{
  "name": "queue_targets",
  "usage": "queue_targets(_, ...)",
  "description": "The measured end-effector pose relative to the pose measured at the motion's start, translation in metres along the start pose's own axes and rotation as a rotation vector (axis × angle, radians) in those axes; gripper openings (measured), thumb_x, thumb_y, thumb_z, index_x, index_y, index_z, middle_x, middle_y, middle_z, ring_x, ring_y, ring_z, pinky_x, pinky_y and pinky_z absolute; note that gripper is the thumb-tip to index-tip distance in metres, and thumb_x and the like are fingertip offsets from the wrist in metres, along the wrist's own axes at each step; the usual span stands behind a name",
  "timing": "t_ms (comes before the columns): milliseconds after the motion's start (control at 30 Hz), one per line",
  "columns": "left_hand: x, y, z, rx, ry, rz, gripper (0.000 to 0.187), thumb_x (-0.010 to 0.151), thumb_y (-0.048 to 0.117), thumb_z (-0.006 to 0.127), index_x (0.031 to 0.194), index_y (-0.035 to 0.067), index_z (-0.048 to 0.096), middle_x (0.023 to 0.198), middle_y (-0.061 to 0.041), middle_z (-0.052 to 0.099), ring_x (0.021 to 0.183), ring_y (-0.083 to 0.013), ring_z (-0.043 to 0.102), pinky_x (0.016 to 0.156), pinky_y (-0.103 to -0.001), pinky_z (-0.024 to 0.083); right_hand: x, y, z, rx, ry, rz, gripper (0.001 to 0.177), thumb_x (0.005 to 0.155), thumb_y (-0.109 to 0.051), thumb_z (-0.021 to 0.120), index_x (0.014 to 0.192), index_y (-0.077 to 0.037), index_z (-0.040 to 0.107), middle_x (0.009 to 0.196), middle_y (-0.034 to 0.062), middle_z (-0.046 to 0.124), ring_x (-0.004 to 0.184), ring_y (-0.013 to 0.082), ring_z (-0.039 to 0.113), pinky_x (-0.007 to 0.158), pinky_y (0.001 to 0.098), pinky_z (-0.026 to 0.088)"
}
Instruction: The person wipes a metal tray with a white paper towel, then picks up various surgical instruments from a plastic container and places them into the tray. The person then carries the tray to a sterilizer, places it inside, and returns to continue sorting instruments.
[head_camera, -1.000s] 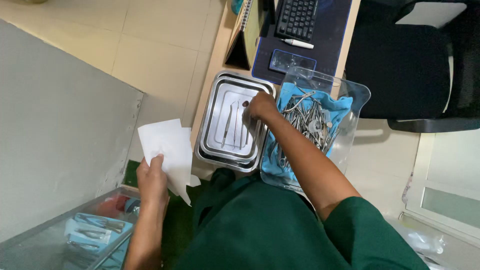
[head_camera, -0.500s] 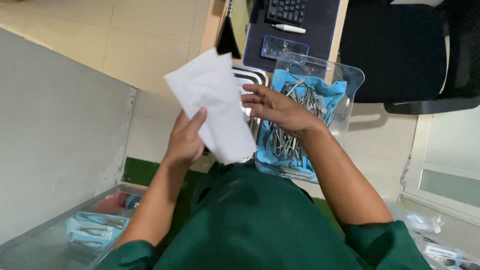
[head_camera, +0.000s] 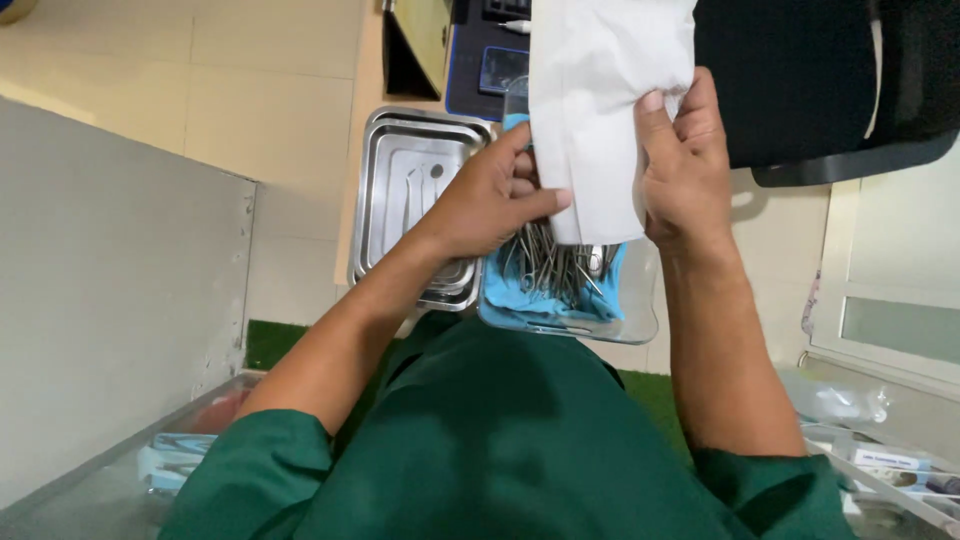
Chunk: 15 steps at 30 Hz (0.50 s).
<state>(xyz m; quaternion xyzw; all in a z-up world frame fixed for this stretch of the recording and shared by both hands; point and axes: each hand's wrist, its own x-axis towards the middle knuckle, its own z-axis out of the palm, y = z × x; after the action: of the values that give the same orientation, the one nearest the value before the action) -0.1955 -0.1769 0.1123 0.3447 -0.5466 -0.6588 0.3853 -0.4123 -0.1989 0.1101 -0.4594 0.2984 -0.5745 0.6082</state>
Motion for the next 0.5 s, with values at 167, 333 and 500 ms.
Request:
queue_targets(167, 0.012, -0.019, 0.016, 0.037, 0.003, -0.072, 0.054, 0.096, 0.005, 0.066, 0.147, 0.002, 0.048, 0.115, -0.011, 0.074, 0.09, -0.0133, 0.074, 0.067, -0.029, 0.059, -0.014, -0.013, -0.016, -0.079, 0.066, 0.031, 0.027, 0.117, -0.007, 0.056, 0.141, 0.0, 0.045, 0.132, 0.0121, 0.064, 0.118, 0.0146, 0.062, 0.106, 0.0326, 0.053)
queue_targets(333, 0.02, -0.018, 0.022, 0.167, -0.031, -0.192, 0.053, 0.096, 0.007, 0.067, 0.145, 0.003, 0.048, 0.096, -0.009, 0.072, 0.08, -0.0115, 0.072, 0.064, -0.027, 0.058, -0.027, -0.027, -0.038, -0.238, 0.058, 0.093, 0.057, 0.098, 0.0, 0.07, 0.147, -0.003, 0.042, 0.132, 0.0146, 0.067, 0.121, 0.0204, 0.068, 0.104, 0.0384, 0.059)
queue_targets(500, 0.032, -0.046, 0.031, 0.26, -0.184, -0.08, 0.05, 0.091, 0.0, 0.062, 0.14, 0.006, 0.06, 0.097, -0.006, 0.07, 0.082, -0.0102, 0.065, 0.074, -0.026, 0.056, -0.041, -0.028, -0.079, -0.107, 0.189, 0.15, 0.064, 0.091, 0.004, 0.074, 0.148, -0.003, 0.044, 0.134, 0.0176, 0.067, 0.127, 0.0252, 0.067, 0.111, 0.0421, 0.058)
